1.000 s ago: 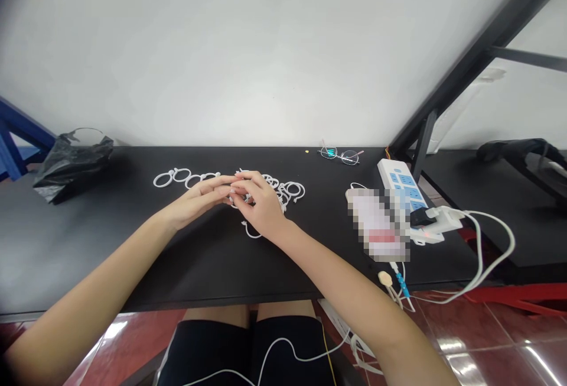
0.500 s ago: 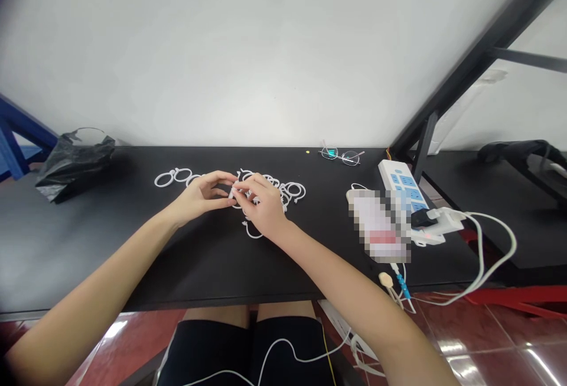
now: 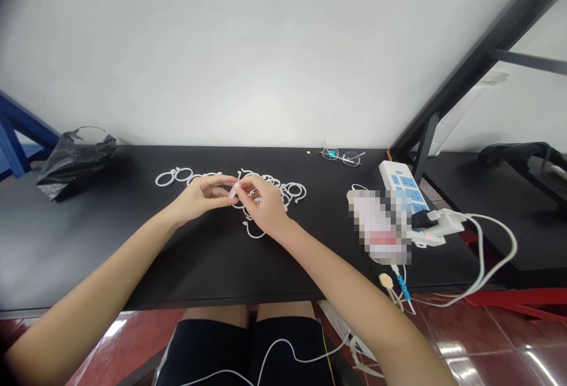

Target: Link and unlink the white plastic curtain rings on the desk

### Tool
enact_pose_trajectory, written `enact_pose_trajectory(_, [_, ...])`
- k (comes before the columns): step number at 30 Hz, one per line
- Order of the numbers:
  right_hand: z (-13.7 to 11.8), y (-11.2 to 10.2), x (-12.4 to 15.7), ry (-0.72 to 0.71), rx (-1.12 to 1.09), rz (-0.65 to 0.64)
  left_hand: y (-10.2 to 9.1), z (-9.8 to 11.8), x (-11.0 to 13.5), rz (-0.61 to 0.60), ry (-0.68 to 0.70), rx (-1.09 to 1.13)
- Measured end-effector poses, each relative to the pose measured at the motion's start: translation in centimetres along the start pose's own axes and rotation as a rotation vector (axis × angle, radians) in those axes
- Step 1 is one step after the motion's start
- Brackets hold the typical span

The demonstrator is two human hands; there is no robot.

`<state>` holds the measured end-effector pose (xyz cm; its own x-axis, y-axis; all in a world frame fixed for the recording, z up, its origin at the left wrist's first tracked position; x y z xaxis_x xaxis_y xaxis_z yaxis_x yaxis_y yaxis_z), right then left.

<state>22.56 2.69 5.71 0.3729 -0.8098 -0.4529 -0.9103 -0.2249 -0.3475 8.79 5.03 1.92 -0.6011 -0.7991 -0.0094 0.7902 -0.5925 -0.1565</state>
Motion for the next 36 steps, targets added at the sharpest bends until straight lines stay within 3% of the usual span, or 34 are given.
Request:
enact_pose_trajectory(14, [0.5, 0.2, 0.0, -0.003, -0.072, -0.02, 0.1, 0.7, 0.0, 0.03, -0.01, -0.119])
enact_pose_trajectory(17, [0.5, 0.1, 0.0, 0.006, 0.016, -0.002, -1.3, 1.8, 0.3, 0.159, 0.076, -0.293])
enact_pose_trajectory(20, [-0.1, 1.1, 0.2, -0.053, 0.164, -0.08, -3.3, 3.2, 1.3, 0.354, 0.123, -0.705])
enact_pose_trajectory(23, [-1.3, 3.8, 0.8, -0.241, 0.379, -0.317, -4.5, 2.7, 1.6, 0.401, -0.01, -1.086])
enact_pose_trajectory(26, [-1.2, 5.6, 1.6, -0.32, 0.502, -0.495, -5.5, 1.5, 1.8, 0.413, -0.162, -1.248])
enact_pose_trajectory(36, [-0.5, 5.8, 1.2, -0.256, 0.526, -0.579, -6.2, 0.1, 2.1, 0.42, -0.345, -1.345])
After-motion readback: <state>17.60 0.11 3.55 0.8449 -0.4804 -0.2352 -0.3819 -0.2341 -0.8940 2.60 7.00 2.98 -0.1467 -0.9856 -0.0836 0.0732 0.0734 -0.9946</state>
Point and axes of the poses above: each hand's wrist, its own x-axis away from the middle knuckle, its own y-axis out of the palm, z = x × y, the point moved 9 cm from there along -x, towards the middle knuckle, and after that the axes turned 11 degrees about -z, right-handed, at the moved point
